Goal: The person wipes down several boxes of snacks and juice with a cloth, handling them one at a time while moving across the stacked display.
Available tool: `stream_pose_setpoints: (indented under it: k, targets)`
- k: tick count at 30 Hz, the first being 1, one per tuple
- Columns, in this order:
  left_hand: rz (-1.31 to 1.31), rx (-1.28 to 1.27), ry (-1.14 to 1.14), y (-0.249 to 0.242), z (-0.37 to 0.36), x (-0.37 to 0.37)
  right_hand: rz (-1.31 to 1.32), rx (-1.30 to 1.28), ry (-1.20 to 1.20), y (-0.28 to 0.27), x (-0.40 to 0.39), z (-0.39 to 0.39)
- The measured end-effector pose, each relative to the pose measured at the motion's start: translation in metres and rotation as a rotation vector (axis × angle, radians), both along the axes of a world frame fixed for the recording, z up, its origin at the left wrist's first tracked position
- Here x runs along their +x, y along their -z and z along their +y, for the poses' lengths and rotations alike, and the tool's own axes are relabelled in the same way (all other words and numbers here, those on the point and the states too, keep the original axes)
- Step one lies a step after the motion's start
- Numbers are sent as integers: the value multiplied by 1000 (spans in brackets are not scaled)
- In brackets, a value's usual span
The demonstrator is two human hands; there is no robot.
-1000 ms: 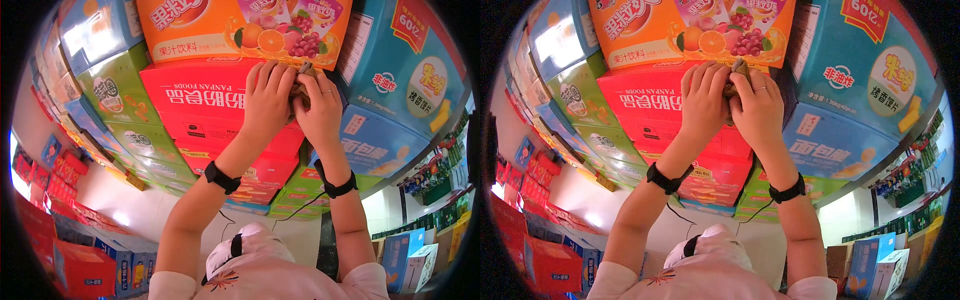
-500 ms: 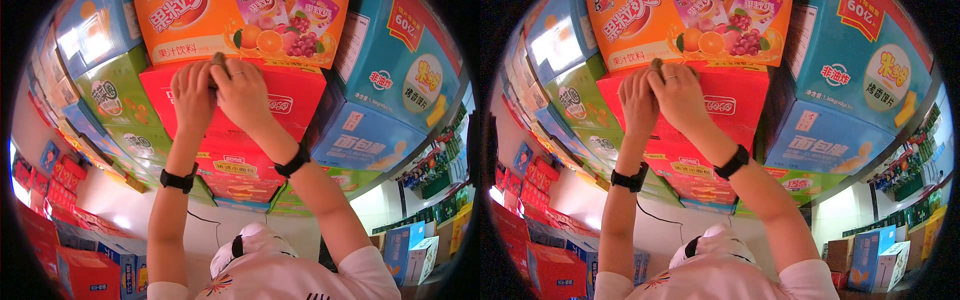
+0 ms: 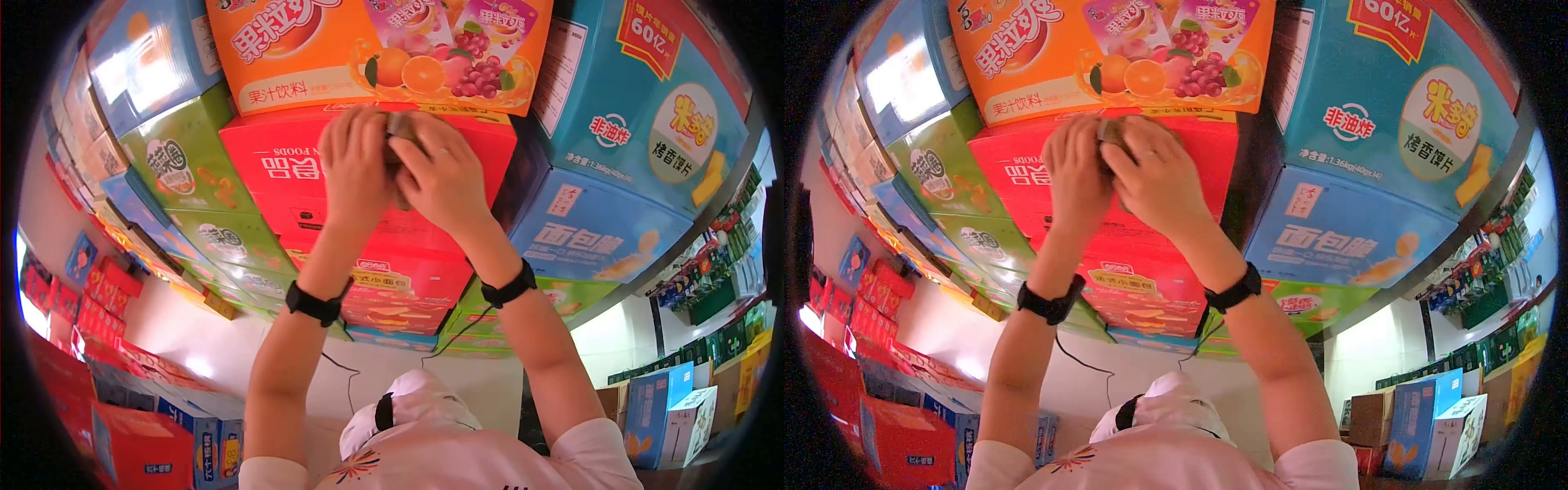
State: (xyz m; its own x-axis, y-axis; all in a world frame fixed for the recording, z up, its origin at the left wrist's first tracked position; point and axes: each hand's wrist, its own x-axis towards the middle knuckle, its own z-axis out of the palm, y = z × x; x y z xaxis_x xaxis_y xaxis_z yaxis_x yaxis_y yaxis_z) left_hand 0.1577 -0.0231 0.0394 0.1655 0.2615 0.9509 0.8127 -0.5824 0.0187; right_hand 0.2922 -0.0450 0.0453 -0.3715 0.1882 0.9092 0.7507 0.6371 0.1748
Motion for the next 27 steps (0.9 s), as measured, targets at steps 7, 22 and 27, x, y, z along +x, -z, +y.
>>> stream_pose_setpoints:
  k: [7,22,27]
  targets:
    - [-3,35,164,48,-9,51,142,21,99,82,39,-19]
    - [337,-254,169,178,-19,-17,-12,-266,87,176,20,-38]
    - [17,84,84,77,-19,-17,5,66,-16,69,16,-18]
